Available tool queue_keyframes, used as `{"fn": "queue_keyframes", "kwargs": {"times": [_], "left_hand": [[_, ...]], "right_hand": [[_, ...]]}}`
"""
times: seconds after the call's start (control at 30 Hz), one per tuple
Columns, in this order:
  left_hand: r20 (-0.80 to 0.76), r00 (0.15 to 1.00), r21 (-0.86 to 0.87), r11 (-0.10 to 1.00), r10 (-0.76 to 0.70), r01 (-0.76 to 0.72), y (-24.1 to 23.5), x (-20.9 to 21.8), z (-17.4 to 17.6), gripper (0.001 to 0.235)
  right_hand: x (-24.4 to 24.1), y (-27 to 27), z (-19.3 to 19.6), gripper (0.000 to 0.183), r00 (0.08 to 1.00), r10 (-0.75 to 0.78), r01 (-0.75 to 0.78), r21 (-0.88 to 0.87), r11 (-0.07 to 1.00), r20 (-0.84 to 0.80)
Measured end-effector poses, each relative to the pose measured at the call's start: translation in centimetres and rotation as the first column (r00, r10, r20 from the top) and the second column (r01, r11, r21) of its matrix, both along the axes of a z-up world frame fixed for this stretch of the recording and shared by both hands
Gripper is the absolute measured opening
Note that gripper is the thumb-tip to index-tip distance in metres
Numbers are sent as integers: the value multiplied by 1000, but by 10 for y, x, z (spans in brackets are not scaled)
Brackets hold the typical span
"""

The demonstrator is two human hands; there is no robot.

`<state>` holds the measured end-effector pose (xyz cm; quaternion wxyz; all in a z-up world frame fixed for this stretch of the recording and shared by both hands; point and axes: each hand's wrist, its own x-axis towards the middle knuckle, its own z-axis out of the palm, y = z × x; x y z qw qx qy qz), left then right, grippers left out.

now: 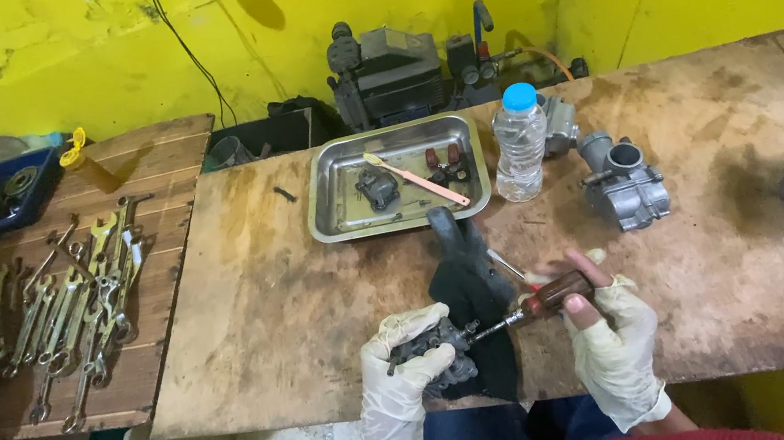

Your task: Disassembling and cleaning a motorcycle carburetor using a screwdriver and a brush on a workbench.

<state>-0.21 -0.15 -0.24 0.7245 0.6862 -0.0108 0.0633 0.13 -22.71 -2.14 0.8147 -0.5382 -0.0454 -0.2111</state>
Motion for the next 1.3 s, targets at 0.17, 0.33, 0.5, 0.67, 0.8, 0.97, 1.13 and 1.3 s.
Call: {"fn": "queue_keyframes", "kwargs": {"times": [0.17,0.33,0.5,0.67,0.8,0.97,1.13,1.3], "left_hand": [[-47,999,12,1000,17,-17,-2,-2,5,41],[-52,998,-40,999,25,-27,-2,-2,10,38],[-54,999,10,1000,7,-6,-3,-3,14,39],[-34,999,-21,1000,-16,15,-1,-1,7,42],[-25,1000,31,999,7,-6,-3,-1,8,40],[-6,1000,-15,1000,22,-22,-3,-1,2,38],[-31,999,4,999,38,-38,-6,-3,7,38],[-29,999,19,1000,23,-22,-6,-3,9,37]], "right_hand": [[3,-9,-21,49,954,-300,279,-393,876,8],[1,-5,-9,49,997,68,-70,75,995,24],[4,-14,-28,48,945,-328,279,-510,814,-7],[2,-8,-12,53,985,-169,149,-285,947,-47],[1,-9,-13,49,954,-287,233,-381,895,-91],[0,-15,3,46,989,-145,114,-436,893,-38],[2,-34,17,22,987,-160,109,-678,727,-14],[14,-65,-1,38,934,315,-344,-674,653,-171]]}}
